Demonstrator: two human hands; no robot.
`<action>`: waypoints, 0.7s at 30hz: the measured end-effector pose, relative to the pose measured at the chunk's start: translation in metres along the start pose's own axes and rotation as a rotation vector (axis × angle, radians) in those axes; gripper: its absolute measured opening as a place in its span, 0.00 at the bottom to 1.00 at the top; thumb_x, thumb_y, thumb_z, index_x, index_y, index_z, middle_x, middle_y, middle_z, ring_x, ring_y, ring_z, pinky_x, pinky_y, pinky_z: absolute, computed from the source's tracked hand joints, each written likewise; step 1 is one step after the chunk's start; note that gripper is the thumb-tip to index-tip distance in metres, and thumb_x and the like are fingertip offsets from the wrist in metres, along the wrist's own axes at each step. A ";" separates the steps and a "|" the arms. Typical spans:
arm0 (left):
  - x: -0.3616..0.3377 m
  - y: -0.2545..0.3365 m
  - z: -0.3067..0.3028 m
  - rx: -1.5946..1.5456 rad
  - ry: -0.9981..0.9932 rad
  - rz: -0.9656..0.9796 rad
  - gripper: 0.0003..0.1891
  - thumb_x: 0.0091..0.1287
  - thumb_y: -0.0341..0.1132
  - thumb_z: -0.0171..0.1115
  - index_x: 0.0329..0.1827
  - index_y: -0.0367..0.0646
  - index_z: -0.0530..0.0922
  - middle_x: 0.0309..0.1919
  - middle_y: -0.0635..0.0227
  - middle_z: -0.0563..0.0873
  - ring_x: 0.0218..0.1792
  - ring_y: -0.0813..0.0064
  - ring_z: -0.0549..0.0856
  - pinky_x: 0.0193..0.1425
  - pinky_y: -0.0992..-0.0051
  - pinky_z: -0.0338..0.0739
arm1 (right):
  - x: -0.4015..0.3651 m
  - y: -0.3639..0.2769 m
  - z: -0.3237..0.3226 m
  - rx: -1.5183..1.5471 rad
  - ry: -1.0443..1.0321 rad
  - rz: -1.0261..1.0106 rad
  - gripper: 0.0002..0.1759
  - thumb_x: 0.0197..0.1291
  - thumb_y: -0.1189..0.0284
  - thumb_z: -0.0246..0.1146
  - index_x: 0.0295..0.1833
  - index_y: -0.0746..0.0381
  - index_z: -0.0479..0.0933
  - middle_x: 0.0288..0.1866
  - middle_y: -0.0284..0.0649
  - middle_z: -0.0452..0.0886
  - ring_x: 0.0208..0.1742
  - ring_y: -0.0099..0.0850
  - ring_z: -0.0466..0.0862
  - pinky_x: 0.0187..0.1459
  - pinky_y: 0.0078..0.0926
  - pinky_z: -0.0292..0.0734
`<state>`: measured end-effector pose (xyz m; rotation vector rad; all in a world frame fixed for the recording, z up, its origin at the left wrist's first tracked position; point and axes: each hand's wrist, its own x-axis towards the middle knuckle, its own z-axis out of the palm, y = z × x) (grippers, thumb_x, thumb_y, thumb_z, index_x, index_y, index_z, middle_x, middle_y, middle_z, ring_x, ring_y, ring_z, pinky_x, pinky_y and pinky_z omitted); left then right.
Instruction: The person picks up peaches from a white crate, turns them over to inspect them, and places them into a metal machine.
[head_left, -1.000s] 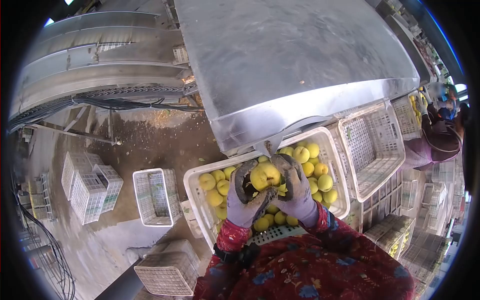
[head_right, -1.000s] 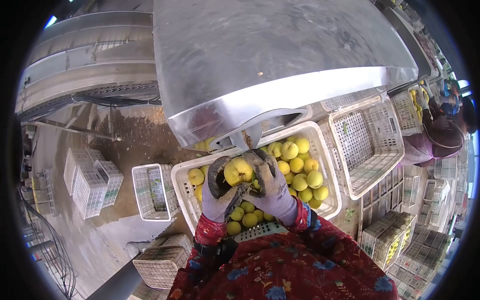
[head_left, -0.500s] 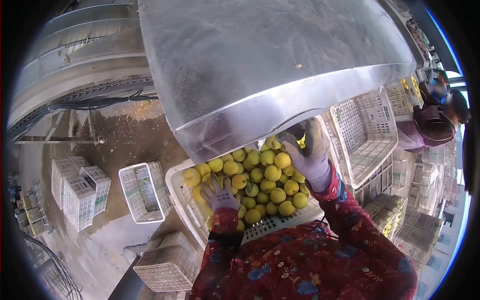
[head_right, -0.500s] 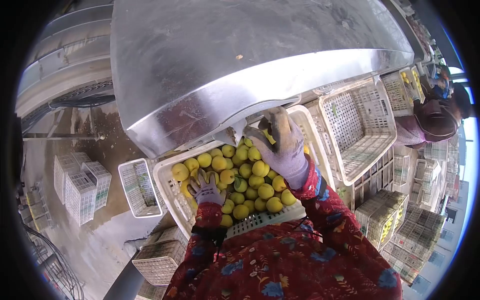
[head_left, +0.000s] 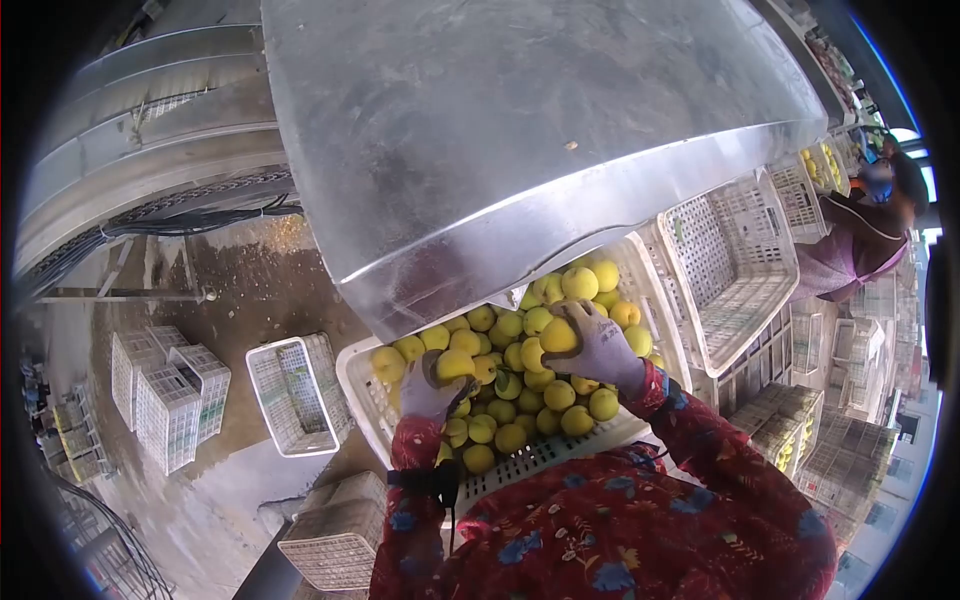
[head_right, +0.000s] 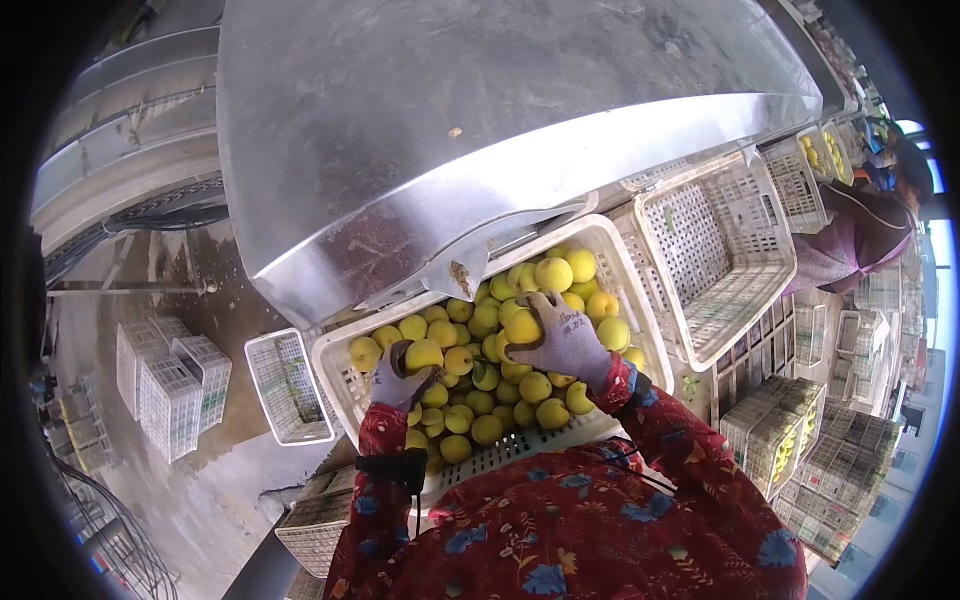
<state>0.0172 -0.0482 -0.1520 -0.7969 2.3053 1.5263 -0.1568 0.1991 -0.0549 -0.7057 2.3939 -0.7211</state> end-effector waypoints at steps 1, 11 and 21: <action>-0.004 0.003 0.000 -0.419 -0.050 0.083 0.31 0.58 0.33 0.74 0.65 0.37 0.72 0.61 0.58 0.79 0.60 0.59 0.81 0.65 0.65 0.78 | -0.004 -0.014 -0.004 0.008 0.026 -0.004 0.46 0.44 0.53 0.79 0.67 0.60 0.70 0.59 0.55 0.74 0.54 0.53 0.82 0.54 0.47 0.79; -0.053 0.084 0.000 -1.198 -0.025 0.258 0.37 0.60 0.30 0.75 0.70 0.36 0.64 0.60 0.55 0.79 0.51 0.67 0.86 0.47 0.71 0.87 | -0.047 -0.077 -0.023 0.403 0.051 -0.244 0.42 0.47 0.67 0.80 0.67 0.63 0.71 0.56 0.46 0.80 0.57 0.41 0.82 0.59 0.35 0.78; -0.070 0.116 -0.032 -1.170 0.074 0.290 0.39 0.66 0.28 0.67 0.79 0.38 0.59 0.64 0.58 0.76 0.51 0.73 0.84 0.45 0.79 0.83 | 0.073 -0.096 -0.007 -0.065 0.581 -0.345 0.31 0.48 0.66 0.80 0.52 0.67 0.73 0.45 0.48 0.79 0.34 0.45 0.82 0.36 0.38 0.80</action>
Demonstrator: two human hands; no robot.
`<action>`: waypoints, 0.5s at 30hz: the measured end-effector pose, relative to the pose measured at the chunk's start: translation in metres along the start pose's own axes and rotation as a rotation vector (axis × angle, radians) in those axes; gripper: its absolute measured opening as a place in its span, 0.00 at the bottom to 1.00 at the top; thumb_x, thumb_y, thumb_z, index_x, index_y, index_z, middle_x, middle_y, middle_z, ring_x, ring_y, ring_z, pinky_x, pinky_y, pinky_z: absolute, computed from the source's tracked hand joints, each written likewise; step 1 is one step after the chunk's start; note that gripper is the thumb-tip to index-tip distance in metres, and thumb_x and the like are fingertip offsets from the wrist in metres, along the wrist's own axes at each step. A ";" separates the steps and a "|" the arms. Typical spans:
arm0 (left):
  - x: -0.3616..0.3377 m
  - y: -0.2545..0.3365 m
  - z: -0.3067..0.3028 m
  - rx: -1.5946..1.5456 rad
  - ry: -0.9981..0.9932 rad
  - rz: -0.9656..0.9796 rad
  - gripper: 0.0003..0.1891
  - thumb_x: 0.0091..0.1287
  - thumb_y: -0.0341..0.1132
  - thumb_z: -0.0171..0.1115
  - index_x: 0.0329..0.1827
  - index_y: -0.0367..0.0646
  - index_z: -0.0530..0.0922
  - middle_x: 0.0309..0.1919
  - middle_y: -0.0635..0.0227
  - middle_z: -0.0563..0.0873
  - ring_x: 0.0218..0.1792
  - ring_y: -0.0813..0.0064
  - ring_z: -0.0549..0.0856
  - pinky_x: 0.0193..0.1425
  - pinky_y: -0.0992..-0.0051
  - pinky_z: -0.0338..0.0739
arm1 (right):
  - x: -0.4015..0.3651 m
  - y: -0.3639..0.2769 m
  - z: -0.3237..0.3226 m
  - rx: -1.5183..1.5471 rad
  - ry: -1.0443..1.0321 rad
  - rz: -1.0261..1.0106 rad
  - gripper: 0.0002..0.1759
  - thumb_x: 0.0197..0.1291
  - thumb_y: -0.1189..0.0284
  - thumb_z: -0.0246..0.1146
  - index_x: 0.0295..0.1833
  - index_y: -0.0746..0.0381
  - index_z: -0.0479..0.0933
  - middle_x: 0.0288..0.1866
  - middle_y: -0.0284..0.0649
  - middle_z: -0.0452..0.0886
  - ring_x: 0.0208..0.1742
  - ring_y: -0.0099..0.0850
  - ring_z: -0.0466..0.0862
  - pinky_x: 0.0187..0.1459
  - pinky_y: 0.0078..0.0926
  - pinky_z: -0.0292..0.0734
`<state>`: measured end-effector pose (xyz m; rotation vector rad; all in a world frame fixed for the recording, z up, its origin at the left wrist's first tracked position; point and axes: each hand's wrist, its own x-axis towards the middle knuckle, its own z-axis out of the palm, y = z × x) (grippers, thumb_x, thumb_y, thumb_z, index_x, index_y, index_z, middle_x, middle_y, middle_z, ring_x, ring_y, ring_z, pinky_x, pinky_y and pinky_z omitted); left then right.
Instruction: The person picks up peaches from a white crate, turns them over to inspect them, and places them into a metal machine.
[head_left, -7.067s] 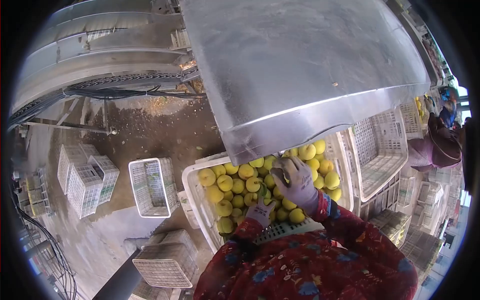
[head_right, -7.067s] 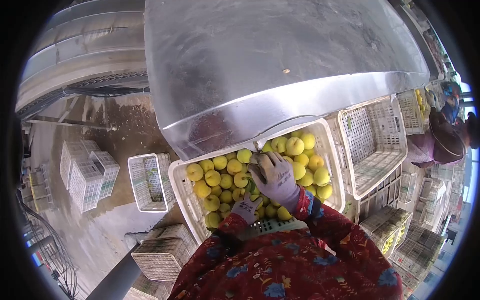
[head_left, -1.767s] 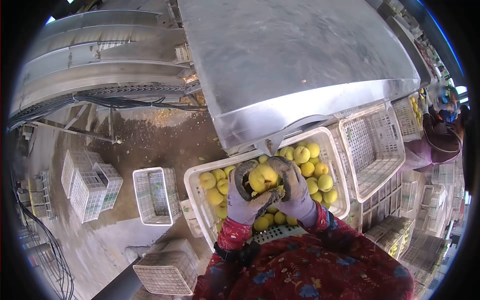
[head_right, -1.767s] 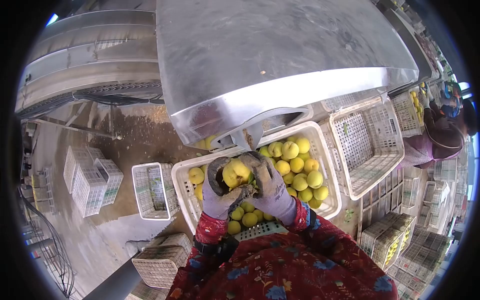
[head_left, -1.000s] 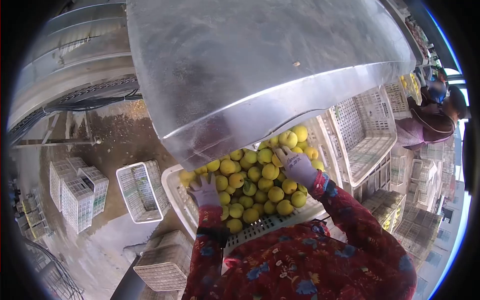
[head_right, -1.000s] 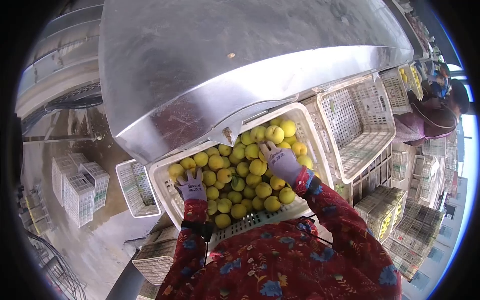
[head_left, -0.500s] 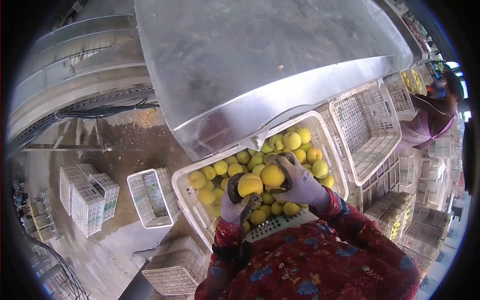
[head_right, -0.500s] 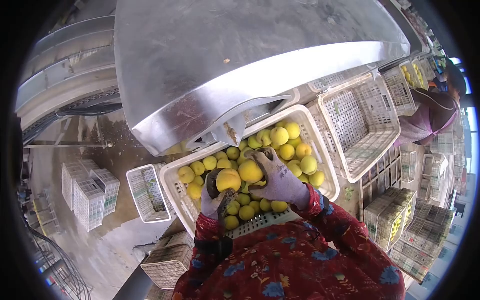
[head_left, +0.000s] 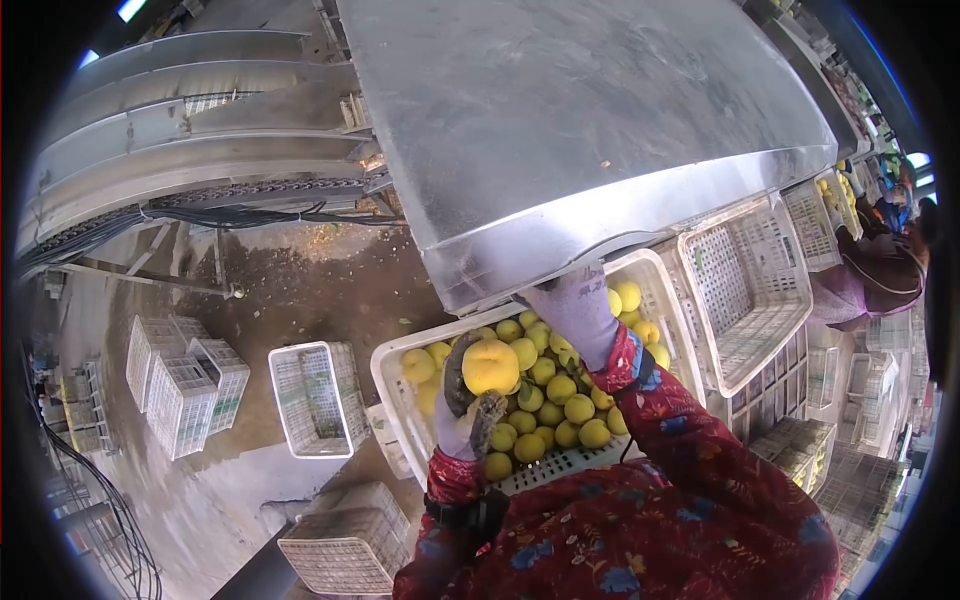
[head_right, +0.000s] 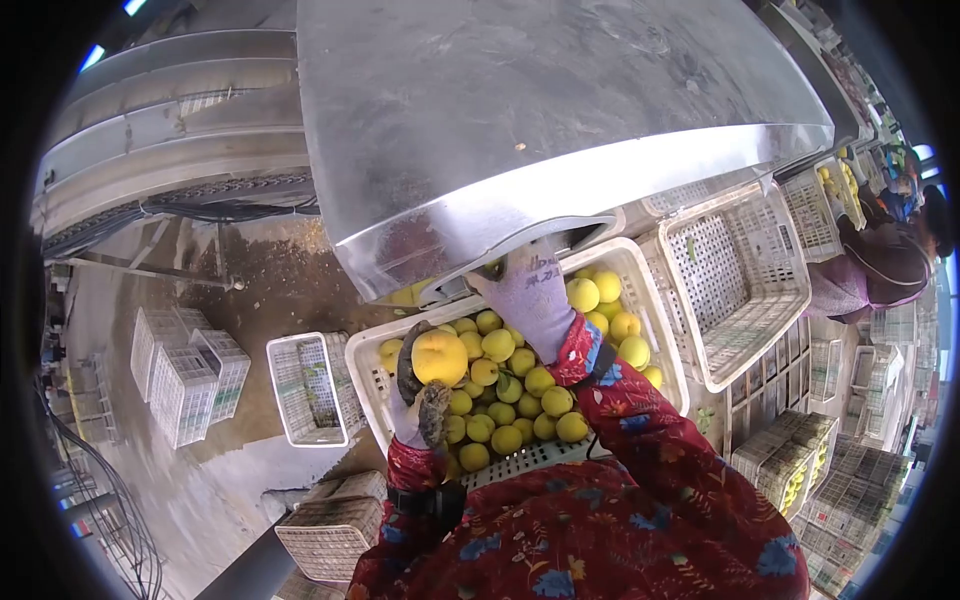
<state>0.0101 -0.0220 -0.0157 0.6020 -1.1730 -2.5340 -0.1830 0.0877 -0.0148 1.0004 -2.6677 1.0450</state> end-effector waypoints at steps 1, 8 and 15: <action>0.000 0.000 0.001 -0.016 0.011 0.002 0.38 0.67 0.28 0.66 0.79 0.38 0.58 0.66 0.58 0.74 0.52 0.73 0.84 0.46 0.79 0.83 | 0.007 0.002 0.006 -0.041 -0.001 -0.053 0.30 0.49 0.66 0.79 0.53 0.67 0.73 0.45 0.49 0.79 0.35 0.46 0.82 0.37 0.40 0.80; 0.008 -0.018 0.006 -0.198 -0.077 0.088 0.38 0.71 0.33 0.57 0.81 0.35 0.52 0.73 0.58 0.67 0.62 0.64 0.79 0.60 0.66 0.81 | -0.030 -0.046 -0.058 0.281 -0.175 -0.140 0.39 0.46 0.57 0.79 0.60 0.65 0.72 0.53 0.50 0.78 0.53 0.51 0.78 0.56 0.50 0.72; 0.013 -0.021 -0.008 -0.343 -0.140 -0.068 0.36 0.70 0.34 0.59 0.80 0.35 0.57 0.78 0.57 0.63 0.68 0.63 0.75 0.68 0.68 0.74 | -0.041 -0.033 -0.034 -0.082 -0.013 -0.063 0.39 0.46 0.57 0.78 0.60 0.65 0.74 0.58 0.53 0.77 0.56 0.53 0.77 0.57 0.50 0.70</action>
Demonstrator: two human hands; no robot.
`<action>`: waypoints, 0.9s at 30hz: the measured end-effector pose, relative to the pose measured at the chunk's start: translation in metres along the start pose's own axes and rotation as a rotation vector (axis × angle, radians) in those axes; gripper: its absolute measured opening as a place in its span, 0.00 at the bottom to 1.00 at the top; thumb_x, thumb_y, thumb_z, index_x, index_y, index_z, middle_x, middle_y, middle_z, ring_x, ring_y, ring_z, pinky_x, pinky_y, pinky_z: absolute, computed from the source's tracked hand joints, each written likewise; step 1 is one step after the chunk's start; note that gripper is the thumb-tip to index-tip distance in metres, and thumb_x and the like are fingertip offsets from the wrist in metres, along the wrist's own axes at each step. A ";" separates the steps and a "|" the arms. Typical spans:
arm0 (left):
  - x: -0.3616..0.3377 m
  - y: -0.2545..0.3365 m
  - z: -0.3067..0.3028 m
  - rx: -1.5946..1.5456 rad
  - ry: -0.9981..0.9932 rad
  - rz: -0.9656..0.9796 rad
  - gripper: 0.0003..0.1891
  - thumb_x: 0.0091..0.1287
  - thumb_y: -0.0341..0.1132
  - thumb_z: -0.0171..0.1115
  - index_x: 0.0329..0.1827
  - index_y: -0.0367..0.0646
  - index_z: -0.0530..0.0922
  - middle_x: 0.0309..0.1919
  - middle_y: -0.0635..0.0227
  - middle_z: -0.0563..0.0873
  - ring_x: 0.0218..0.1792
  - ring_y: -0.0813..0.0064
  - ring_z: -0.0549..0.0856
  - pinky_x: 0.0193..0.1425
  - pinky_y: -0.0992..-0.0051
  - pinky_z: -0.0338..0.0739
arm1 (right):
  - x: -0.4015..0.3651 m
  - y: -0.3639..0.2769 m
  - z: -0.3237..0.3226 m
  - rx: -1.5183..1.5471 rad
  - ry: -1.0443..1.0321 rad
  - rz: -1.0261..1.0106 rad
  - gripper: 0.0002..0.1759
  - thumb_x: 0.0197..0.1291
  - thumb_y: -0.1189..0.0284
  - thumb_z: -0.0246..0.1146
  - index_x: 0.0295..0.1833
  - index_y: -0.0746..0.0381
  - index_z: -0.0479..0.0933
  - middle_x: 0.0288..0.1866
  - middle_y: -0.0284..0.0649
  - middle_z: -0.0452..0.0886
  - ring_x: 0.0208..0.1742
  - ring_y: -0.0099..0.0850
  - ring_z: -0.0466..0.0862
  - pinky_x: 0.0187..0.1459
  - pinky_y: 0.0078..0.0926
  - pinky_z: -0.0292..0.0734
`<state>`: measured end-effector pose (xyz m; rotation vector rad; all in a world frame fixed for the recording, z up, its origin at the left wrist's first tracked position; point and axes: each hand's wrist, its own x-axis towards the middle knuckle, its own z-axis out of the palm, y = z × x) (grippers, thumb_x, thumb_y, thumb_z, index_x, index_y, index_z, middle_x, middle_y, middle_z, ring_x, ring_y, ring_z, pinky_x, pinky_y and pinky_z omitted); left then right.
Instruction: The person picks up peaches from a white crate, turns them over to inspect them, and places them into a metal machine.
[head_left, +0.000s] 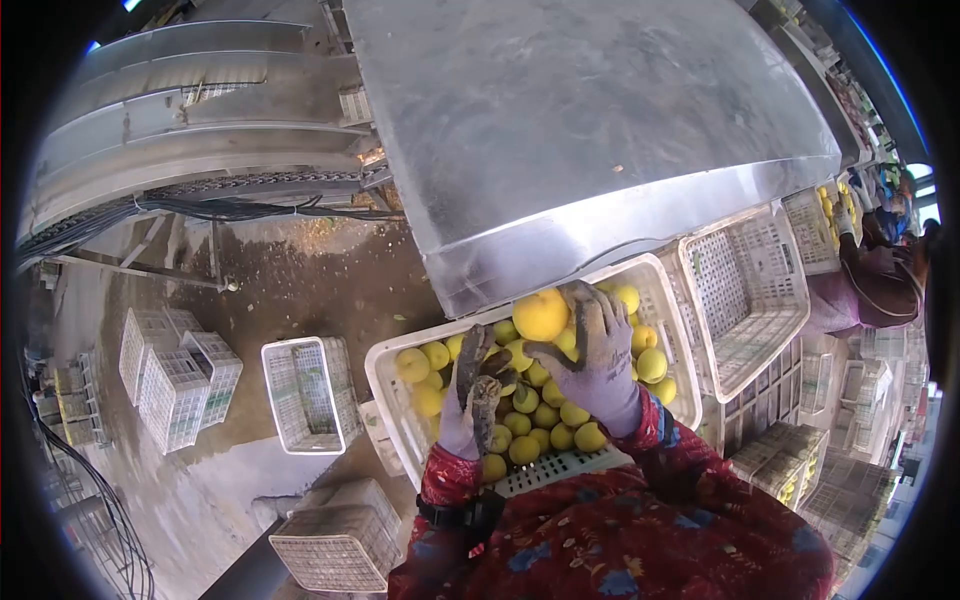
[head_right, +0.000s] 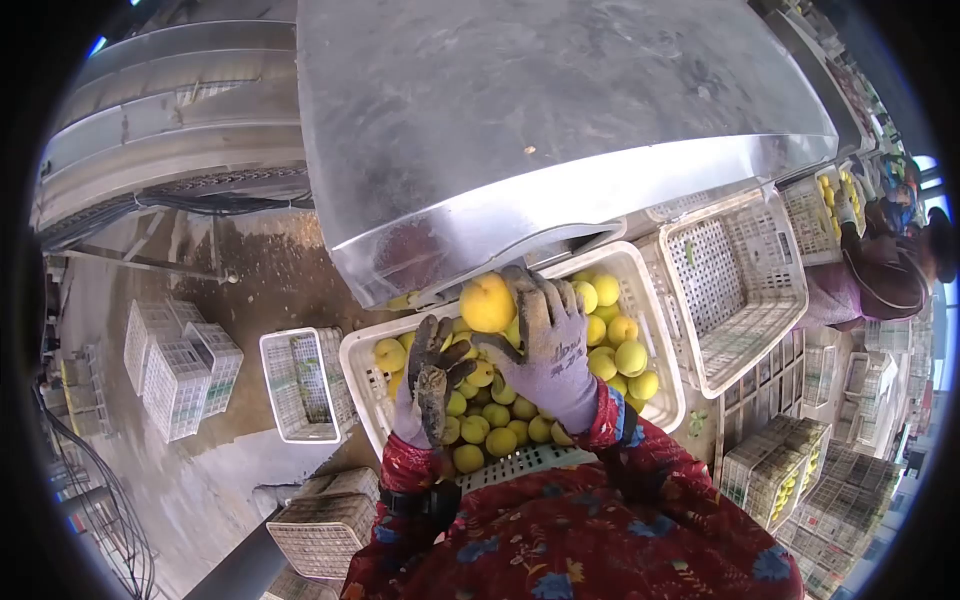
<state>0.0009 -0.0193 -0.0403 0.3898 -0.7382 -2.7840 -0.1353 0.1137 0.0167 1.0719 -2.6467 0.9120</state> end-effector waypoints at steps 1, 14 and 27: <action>-0.003 -0.001 -0.026 0.445 0.079 0.010 0.36 0.69 0.37 0.60 0.79 0.37 0.59 0.78 0.56 0.63 0.69 0.60 0.74 0.69 0.66 0.74 | 0.010 0.010 0.009 -0.059 0.020 0.041 0.38 0.47 0.56 0.76 0.61 0.64 0.74 0.59 0.52 0.77 0.55 0.52 0.76 0.57 0.51 0.69; 0.005 -0.052 -0.137 2.553 0.368 -0.733 0.28 0.65 0.54 0.63 0.66 0.54 0.74 0.70 0.50 0.66 0.61 0.43 0.74 0.59 0.54 0.75 | -0.054 0.098 0.043 -0.173 -0.580 0.106 0.18 0.63 0.64 0.65 0.56 0.58 0.74 0.48 0.51 0.77 0.39 0.46 0.84 0.38 0.41 0.80; -0.039 -0.042 -0.060 0.540 0.278 -0.138 0.25 0.69 0.35 0.66 0.68 0.38 0.73 0.55 0.63 0.84 0.49 0.74 0.84 0.53 0.77 0.79 | -0.060 0.055 0.025 0.526 -0.504 0.400 0.41 0.53 0.64 0.76 0.70 0.64 0.68 0.58 0.55 0.81 0.59 0.45 0.83 0.60 0.37 0.78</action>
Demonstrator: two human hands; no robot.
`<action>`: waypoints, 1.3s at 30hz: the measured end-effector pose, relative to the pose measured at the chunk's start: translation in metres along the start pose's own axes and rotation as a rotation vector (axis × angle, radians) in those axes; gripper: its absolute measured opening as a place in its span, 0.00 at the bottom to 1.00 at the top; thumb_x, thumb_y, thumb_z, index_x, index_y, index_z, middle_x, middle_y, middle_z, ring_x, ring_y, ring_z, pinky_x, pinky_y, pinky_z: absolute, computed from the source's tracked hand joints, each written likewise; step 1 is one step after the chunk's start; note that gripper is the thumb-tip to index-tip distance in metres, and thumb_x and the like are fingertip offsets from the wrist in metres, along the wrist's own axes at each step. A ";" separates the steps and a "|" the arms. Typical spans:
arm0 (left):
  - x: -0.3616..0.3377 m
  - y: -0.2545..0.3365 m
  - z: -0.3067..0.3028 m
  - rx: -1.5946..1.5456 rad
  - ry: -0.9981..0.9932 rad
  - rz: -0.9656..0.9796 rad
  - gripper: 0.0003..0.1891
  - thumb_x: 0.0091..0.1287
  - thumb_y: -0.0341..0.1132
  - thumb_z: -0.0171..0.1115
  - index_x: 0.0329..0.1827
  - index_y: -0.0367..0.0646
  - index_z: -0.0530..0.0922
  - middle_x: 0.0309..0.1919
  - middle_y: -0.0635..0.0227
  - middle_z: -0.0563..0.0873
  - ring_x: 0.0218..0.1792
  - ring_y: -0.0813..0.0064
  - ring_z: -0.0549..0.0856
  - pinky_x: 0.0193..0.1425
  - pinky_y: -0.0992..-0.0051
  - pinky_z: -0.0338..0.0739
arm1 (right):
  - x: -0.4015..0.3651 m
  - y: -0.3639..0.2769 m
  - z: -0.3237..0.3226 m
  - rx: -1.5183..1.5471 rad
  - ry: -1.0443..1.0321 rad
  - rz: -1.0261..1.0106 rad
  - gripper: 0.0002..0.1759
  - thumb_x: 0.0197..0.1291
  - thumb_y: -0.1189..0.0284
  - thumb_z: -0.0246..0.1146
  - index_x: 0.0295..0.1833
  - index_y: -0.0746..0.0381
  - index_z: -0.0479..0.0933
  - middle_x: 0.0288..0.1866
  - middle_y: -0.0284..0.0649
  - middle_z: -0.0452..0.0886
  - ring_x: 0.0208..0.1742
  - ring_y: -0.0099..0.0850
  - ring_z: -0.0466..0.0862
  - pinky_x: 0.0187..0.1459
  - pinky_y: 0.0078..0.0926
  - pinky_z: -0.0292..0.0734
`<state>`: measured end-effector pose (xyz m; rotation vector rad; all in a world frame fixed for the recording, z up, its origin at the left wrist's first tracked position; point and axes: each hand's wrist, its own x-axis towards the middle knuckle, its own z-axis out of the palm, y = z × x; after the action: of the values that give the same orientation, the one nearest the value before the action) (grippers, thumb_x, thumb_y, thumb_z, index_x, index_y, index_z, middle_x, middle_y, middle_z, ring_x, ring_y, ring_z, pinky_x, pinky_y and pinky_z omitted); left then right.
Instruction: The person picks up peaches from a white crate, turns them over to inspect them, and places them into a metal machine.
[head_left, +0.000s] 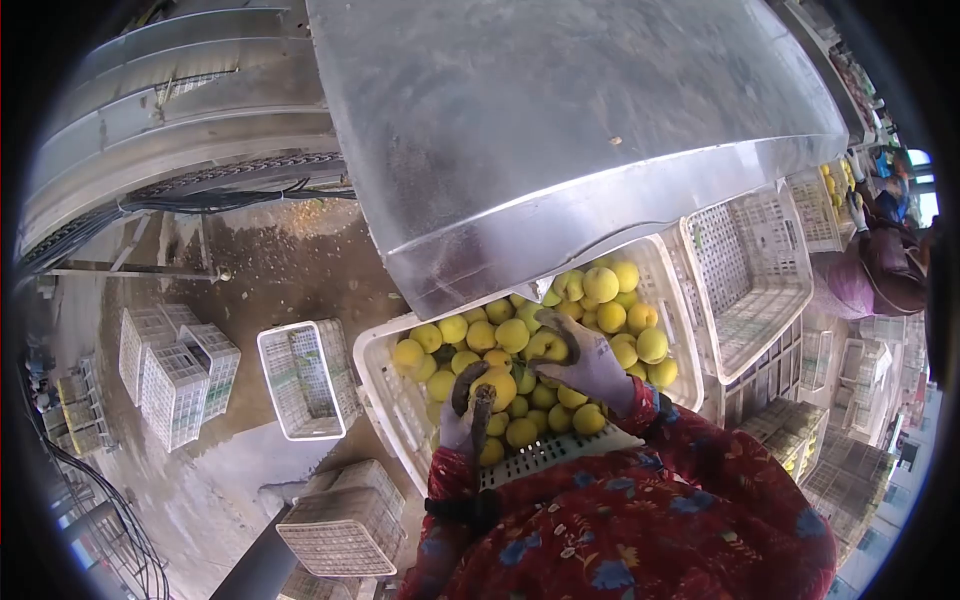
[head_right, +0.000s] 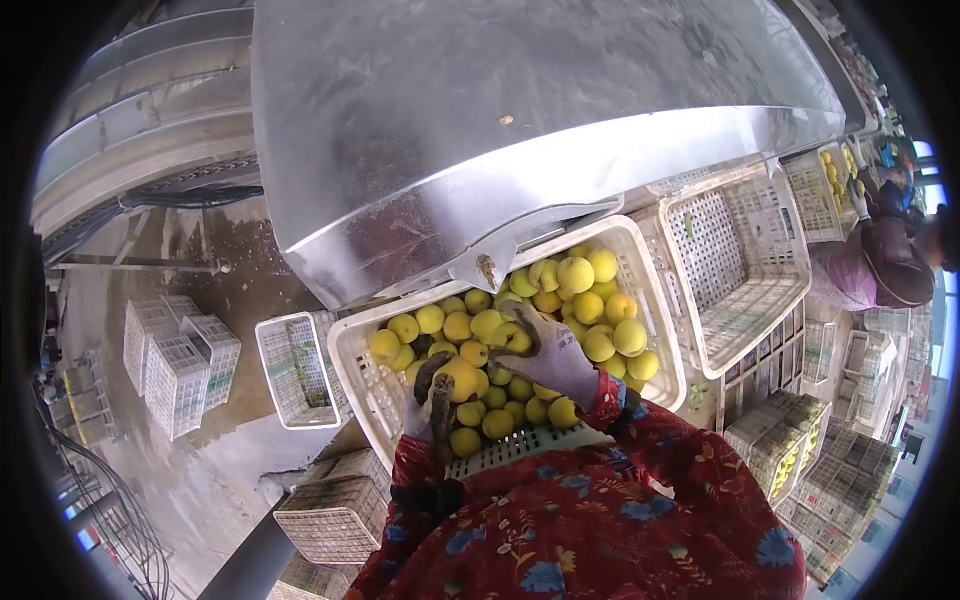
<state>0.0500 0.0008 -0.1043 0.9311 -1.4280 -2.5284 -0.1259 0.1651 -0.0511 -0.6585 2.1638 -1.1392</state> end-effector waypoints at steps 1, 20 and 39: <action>-0.003 0.006 0.012 -0.103 0.001 0.019 0.26 0.70 0.33 0.65 0.69 0.37 0.72 0.57 0.63 0.83 0.51 0.74 0.84 0.54 0.78 0.78 | -0.005 -0.014 -0.003 -0.106 -0.085 -0.004 0.42 0.52 0.69 0.77 0.71 0.65 0.67 0.63 0.52 0.79 0.63 0.40 0.81 0.62 0.35 0.76; -0.017 0.093 0.037 -0.310 -0.010 0.225 0.37 0.64 0.25 0.66 0.77 0.34 0.62 0.70 0.57 0.73 0.66 0.66 0.77 0.66 0.71 0.76 | 0.051 -0.087 -0.032 -0.027 0.499 -0.310 0.40 0.48 0.69 0.79 0.62 0.71 0.66 0.52 0.54 0.76 0.48 0.49 0.81 0.49 0.41 0.80; 0.044 -0.034 -0.008 1.390 -0.072 -0.094 0.39 0.60 0.45 0.71 0.74 0.44 0.68 0.71 0.50 0.68 0.64 0.46 0.77 0.66 0.53 0.75 | 0.068 -0.072 -0.021 -0.518 0.622 -0.466 0.27 0.50 0.66 0.77 0.53 0.64 0.77 0.47 0.48 0.79 0.49 0.49 0.78 0.51 0.45 0.72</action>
<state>0.0263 -0.0020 -0.1548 0.9354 -3.2004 -1.2683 -0.1775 0.0954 0.0009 -1.2088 2.9926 -1.1072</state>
